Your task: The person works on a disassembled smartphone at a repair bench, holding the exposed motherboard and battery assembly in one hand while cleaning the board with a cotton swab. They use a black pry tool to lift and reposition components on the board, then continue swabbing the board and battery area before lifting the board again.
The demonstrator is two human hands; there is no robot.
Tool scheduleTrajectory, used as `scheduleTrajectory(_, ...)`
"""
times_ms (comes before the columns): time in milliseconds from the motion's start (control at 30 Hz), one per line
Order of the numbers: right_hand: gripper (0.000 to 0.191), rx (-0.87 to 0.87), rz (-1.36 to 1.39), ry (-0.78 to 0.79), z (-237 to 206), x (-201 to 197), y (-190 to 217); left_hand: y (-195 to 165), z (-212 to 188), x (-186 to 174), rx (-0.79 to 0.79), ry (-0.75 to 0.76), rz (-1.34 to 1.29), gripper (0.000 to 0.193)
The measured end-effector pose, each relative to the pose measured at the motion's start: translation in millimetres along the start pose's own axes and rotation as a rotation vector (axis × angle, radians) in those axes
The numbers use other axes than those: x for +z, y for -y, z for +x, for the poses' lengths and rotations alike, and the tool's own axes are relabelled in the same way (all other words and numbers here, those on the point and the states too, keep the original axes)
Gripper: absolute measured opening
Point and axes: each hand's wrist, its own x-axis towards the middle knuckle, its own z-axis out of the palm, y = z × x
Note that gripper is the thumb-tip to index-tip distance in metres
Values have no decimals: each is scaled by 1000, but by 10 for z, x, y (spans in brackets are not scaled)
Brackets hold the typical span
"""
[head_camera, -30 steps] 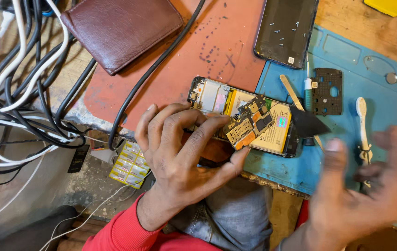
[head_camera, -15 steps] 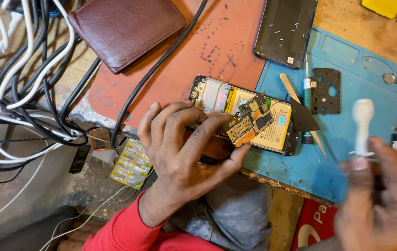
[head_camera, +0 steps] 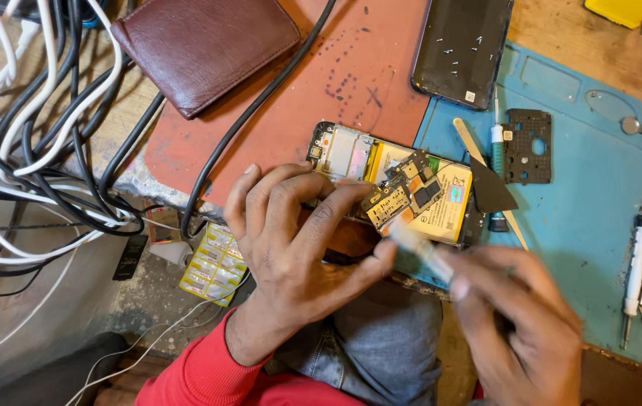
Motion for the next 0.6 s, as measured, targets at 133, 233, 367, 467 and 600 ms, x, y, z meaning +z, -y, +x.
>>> scheduleTrajectory(133, 29, 162, 81, -129, -63, -37, -57, -14, 1, 1, 1, -17, 8, 46)
scheduleTrajectory(233, 27, 94, -53, -204, -49, -1, -141, -14, 12, 10, 6, -27, 10, 46)
scheduleTrajectory(367, 26, -14, 46, -66, -61, 51, -187, -17, 2, -11, -3, -14, 7, 46)
scheduleTrajectory(467, 26, -13, -43, -152, -96, 67, -201, -15, -2, -17, -1, -8, 8, 45)
scheduleTrajectory(600, 31, -34, -104, -240, -101, 96, -227, -17, 13, -4, -3, -27, 2, 46)
